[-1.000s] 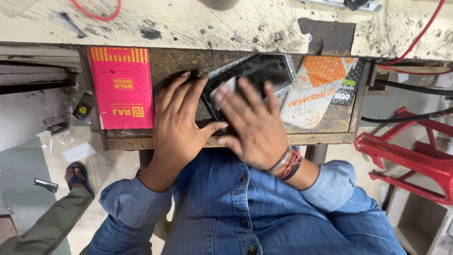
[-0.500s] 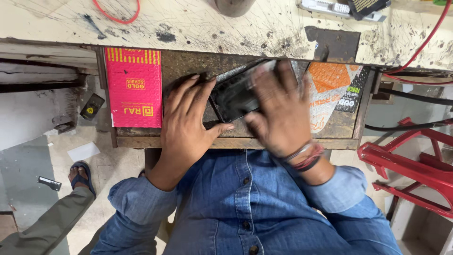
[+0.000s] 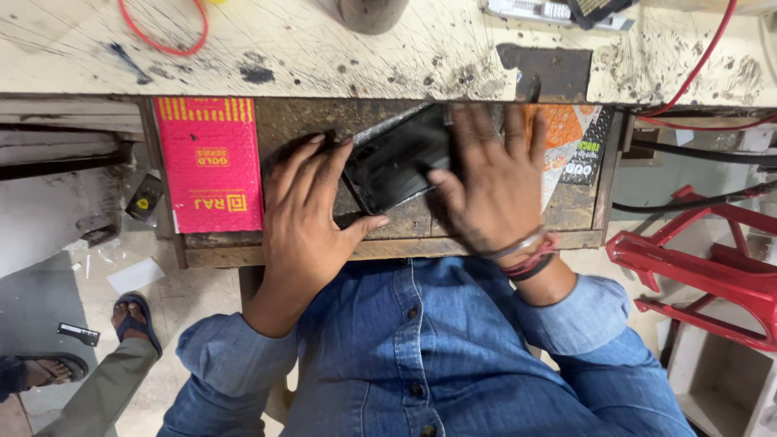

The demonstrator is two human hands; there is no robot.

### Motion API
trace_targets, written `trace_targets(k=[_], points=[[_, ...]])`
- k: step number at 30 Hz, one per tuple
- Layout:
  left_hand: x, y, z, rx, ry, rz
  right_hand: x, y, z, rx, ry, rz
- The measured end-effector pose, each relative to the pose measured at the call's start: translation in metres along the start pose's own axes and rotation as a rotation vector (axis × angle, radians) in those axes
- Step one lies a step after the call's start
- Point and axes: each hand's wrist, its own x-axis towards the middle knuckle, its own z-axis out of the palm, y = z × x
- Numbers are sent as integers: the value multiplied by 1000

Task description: The person works on a smartphone at a repair bench, pressing and aligning the device, wiping its screen with a tissue, applying liquid from a bottle, and fitting a new display panel onto the phone body, pressing it into place and peeling protective film from the new screen.

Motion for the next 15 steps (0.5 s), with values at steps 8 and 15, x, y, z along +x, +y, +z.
trace_targets(k=[8, 15], points=[[-1, -1, 0, 14, -8, -5, 5, -12, -3, 7, -28, -128], [-1, 0, 0, 22, 11, 12, 5, -32, -5, 175, 3, -211]])
